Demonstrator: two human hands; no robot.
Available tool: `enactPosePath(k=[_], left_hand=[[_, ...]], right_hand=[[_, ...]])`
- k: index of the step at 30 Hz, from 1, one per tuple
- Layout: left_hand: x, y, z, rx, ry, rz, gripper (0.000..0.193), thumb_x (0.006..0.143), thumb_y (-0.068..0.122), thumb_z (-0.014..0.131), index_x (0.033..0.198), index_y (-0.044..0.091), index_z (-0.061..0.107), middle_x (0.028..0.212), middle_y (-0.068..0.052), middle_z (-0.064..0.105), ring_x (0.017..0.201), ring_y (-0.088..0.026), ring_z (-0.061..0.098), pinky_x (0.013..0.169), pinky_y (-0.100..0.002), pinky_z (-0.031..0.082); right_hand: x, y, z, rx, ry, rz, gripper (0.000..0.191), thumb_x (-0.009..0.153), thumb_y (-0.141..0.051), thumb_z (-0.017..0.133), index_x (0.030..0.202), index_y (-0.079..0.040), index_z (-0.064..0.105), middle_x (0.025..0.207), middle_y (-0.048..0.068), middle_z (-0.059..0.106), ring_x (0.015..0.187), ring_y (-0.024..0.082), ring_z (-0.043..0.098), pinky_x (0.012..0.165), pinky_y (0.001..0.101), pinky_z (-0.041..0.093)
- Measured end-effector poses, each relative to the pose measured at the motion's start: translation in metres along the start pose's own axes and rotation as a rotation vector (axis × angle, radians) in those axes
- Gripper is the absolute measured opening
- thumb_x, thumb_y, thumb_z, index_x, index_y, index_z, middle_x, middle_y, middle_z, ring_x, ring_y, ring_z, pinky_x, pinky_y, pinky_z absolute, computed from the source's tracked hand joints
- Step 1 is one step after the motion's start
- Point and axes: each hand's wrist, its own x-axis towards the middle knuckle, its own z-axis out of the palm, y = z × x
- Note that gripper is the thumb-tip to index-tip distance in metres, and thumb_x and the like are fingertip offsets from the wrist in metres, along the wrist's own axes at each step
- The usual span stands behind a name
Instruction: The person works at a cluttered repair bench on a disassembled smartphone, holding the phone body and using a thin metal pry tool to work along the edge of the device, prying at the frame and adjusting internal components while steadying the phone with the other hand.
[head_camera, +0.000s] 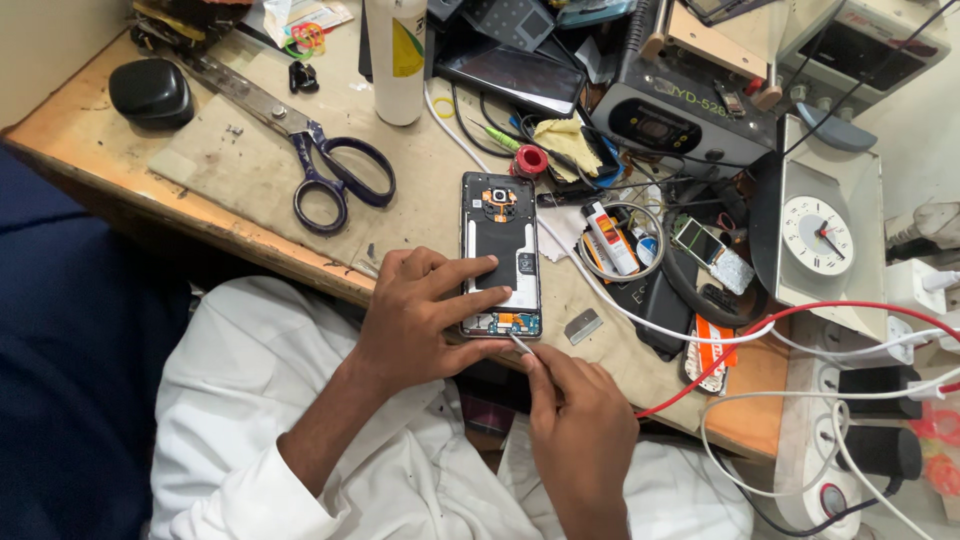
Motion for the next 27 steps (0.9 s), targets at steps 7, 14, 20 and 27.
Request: enactPosePath(k=[7,14,20,27], left_hand=[[-0.001,-0.001,0.001,-0.007,0.005,-0.005,0.051,0.074,0.053,0.085,0.113,0.021,0.079,0.131,0.0,0.068,0.101,-0.02,0.06,0.096,-0.042,0.041],[-0.001,0.0,-0.001,-0.008,0.002,-0.003,0.052,0.075,0.054,0.085,0.114,0.02,0.079,0.13,0.0,0.068,0.1,-0.021,0.059,0.095,-0.042,0.041],[0.0,0.0,0.0,-0.006,0.011,-0.004,0.051,0.074,0.054,0.084,0.113,0.021,0.079,0.13,0.0,0.069,0.099,-0.021,0.06,0.095,-0.042,0.041],[-0.001,0.0,0.001,-0.009,0.014,0.0,0.052,0.075,0.055,0.085,0.113,0.021,0.079,0.13,0.0,0.068,0.099,-0.02,0.059,0.095,-0.042,0.041]], right_hand=[[0.009,0.002,-0.008,0.147,-0.209,0.182,0.019,0.087,-0.024,0.072,0.096,-0.007,0.071,0.083,0.009,0.074,0.065,0.027,0.072,0.056,0.0374,0.055],[0.007,-0.002,-0.008,0.094,-0.169,0.11,0.012,0.09,-0.02,0.072,0.096,-0.01,0.076,0.085,0.008,0.074,0.065,0.027,0.071,0.058,0.0382,0.053],[0.009,-0.002,-0.011,0.117,-0.139,0.031,0.015,0.087,-0.021,0.073,0.096,-0.009,0.075,0.082,0.01,0.071,0.066,0.03,0.068,0.057,0.0399,0.052],[0.006,-0.002,-0.007,0.119,-0.19,0.128,0.015,0.089,-0.022,0.073,0.095,-0.009,0.074,0.08,0.008,0.073,0.065,0.027,0.071,0.059,0.0385,0.053]])
